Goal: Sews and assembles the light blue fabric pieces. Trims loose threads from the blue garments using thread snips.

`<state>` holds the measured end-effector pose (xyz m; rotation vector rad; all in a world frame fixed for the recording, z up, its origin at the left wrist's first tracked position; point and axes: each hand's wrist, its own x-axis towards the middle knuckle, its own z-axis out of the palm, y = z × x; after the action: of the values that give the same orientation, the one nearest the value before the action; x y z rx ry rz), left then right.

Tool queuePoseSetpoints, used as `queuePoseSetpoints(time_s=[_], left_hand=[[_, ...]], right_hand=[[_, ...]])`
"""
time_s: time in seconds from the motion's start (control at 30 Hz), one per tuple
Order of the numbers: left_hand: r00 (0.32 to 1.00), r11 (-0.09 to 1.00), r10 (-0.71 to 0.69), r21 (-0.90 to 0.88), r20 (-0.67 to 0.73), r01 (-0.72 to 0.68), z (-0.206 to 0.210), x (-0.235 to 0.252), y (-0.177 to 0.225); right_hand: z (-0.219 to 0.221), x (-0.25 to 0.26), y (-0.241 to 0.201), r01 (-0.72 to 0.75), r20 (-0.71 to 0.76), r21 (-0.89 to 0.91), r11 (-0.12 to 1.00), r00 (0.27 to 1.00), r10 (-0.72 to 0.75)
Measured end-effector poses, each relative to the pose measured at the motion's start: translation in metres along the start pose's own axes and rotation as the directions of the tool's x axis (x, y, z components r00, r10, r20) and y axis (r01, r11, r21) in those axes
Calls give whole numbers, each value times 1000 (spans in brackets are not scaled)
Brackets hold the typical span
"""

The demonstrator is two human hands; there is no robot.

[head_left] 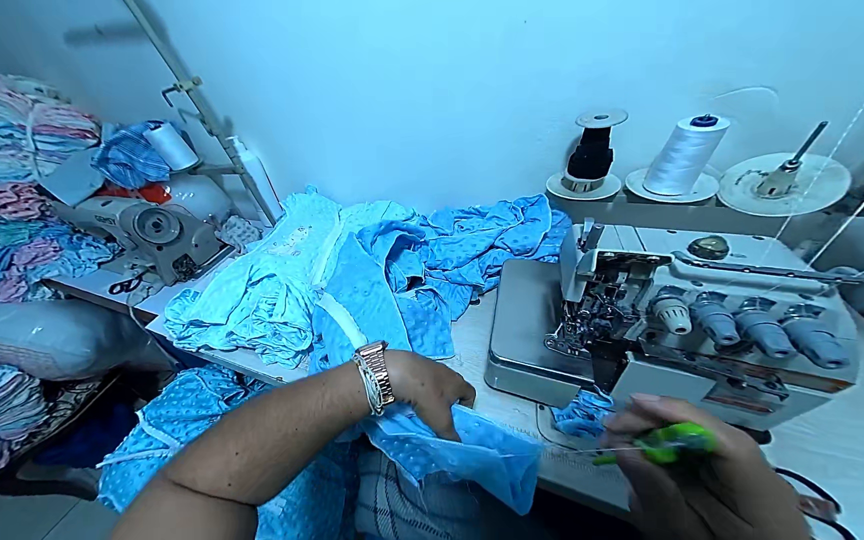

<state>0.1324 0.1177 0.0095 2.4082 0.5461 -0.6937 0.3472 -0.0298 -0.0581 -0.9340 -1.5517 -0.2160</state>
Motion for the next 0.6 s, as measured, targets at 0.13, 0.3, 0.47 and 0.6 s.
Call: queuePoseSetpoints(time_s=[0.13, 0.3, 0.47, 0.6], left_hand=[[983, 971, -157, 195, 95, 136, -24, 16, 10], [950, 915, -306, 297, 69, 273, -31, 40, -24], [903, 880, -419, 292, 100, 376, -39, 53, -46], [885, 850, -446, 373, 131, 373, -26, 57, -53]], right_hand=[[-13, 2, -9, -107, -9, 89, 990, 994, 109], [-33, 3, 4, -172, 43, -18, 985, 984, 172], [-28, 4, 24, -295, -145, 19, 955, 945, 294], [-37, 11, 30, -350, -234, 82, 933, 903, 360]])
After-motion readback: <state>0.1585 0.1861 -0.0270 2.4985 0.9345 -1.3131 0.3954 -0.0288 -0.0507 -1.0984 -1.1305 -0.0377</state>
